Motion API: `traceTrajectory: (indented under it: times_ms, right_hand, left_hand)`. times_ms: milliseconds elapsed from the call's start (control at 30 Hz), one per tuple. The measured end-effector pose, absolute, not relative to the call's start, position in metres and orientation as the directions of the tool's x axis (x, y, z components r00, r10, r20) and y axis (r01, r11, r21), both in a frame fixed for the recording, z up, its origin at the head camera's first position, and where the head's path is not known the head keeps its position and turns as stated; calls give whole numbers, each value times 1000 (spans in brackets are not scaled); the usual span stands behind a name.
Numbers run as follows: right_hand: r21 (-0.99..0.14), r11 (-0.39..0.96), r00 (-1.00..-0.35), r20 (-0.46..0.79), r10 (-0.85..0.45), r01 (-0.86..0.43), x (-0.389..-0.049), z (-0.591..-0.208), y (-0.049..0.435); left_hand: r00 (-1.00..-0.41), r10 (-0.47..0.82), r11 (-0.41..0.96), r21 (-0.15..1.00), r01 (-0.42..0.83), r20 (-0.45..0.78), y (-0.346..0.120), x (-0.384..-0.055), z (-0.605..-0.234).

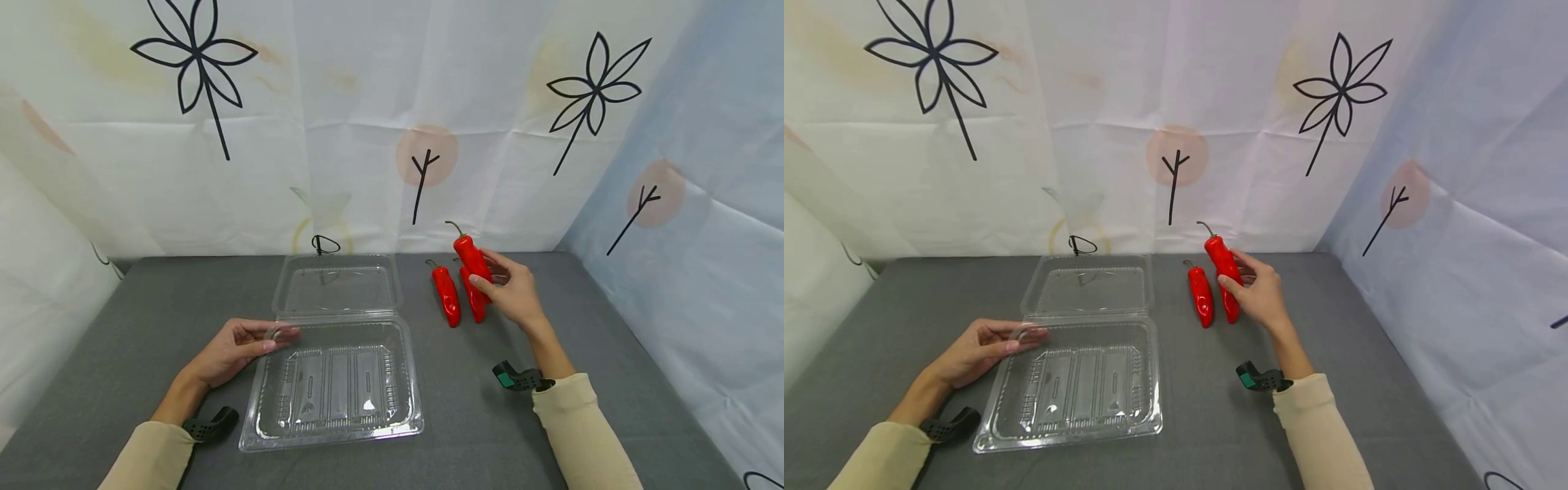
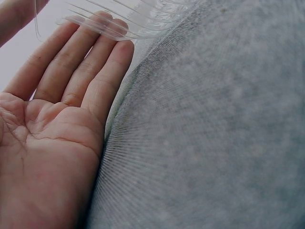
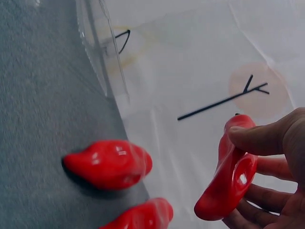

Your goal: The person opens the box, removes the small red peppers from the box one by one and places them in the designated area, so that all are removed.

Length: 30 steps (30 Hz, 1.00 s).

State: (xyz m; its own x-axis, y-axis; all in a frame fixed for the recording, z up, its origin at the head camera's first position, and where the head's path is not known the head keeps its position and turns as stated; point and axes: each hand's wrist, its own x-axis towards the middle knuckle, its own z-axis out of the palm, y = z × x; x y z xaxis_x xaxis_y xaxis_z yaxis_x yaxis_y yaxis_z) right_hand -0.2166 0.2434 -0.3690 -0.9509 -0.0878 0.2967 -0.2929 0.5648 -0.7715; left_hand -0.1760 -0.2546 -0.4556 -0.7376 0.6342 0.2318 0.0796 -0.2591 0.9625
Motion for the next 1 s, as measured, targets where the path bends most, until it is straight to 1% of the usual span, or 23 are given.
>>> traceTrajectory:
  times_ms: [367, 667, 833, 1000]
  right_hand:
    - [-773, 630, -983, 165, 82, -77, -221, -377, 269]
    - [-743, 667, -981, 85, 175, 55, -228, -394, 283]
    - [-715, 688, -979, 26, 203, 124, -233, -402, 288]
    - [-681, 720, -980, 19, 197, 132, -235, -410, 289]
  left_hand:
    - [-737, 634, -257, 963, 86, 235, -255, -177, -455]
    - [-750, 626, -244, 967, 73, 215, -254, -175, -453]
    - [-742, 630, -259, 963, 77, 229, -254, -176, -454]
    - [-734, 635, -266, 960, 84, 240, -254, -177, -456]
